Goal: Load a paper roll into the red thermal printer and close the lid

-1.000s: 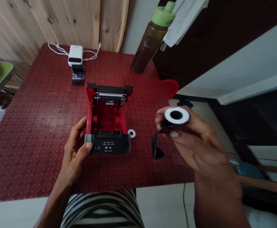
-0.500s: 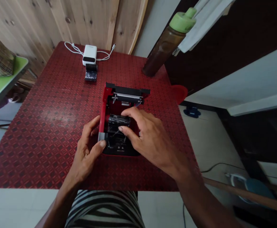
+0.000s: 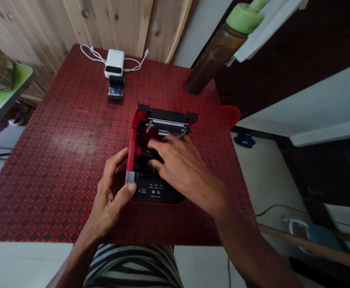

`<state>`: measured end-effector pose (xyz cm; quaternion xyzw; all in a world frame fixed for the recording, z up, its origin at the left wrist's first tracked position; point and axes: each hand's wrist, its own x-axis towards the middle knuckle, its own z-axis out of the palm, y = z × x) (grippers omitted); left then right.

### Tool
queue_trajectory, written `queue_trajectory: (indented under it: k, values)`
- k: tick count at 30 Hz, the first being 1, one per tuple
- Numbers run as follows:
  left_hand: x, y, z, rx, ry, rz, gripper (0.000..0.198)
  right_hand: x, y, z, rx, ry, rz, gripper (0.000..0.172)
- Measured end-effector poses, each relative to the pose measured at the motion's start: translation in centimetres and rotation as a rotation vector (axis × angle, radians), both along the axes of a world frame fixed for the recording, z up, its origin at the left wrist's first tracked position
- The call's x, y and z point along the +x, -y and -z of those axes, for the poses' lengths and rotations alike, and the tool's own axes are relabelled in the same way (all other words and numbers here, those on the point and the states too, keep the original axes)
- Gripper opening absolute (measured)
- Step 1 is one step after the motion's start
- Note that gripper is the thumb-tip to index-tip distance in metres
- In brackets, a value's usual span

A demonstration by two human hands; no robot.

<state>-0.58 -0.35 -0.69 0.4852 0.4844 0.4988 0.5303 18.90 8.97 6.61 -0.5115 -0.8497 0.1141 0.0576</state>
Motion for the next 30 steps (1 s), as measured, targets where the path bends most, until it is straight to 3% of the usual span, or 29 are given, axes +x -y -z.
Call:
queue_trajectory:
  k: [4,7,11,13,16,19,23,26,30]
  values:
    - [0.0,0.0,-0.1,0.014,-0.011,-0.001,0.067,0.2,-0.2,0.5,0.022,0.027,-0.050,0.012]
    - [0.1,0.0,-0.3,0.025,-0.007,0.000,0.065,0.5,0.1,0.4,-0.014,0.011,-0.052,0.016]
    - [0.1,-0.1,-0.1,0.026,-0.007,-0.003,0.065,1.8,1.3,-0.7,-0.012,-0.154,-0.106,0.051]
    - [0.0,0.0,-0.1,0.025,0.002,0.000,0.065,2.6,2.3,-1.4,-0.024,-0.266,-0.179,0.059]
    - [-0.4,0.1,-0.3,-0.003,0.051,0.018,0.062,3.4,3.7,-2.0,-0.037,-0.351,-0.227,0.041]
    - [-0.7,-0.8,-1.5,-0.019,0.053,-0.019,0.057,3.4,4.7,-1.8,0.034,-0.386,-0.210,0.024]
    - [-0.3,-4.6,-4.1,0.141,-0.097,-0.126,0.060,2.7,5.8,-0.6,0.197,-0.449,-0.163,0.028]
    - [0.3,-7.6,-5.8,0.271,-0.100,-0.096,0.050,2.2,6.9,0.2,0.303,-0.417,-0.117,0.029]
    - [0.6,-8.3,-6.5,0.310,-0.135,-0.100,0.039,2.0,8.2,0.8,0.473,-0.344,-0.071,0.029]
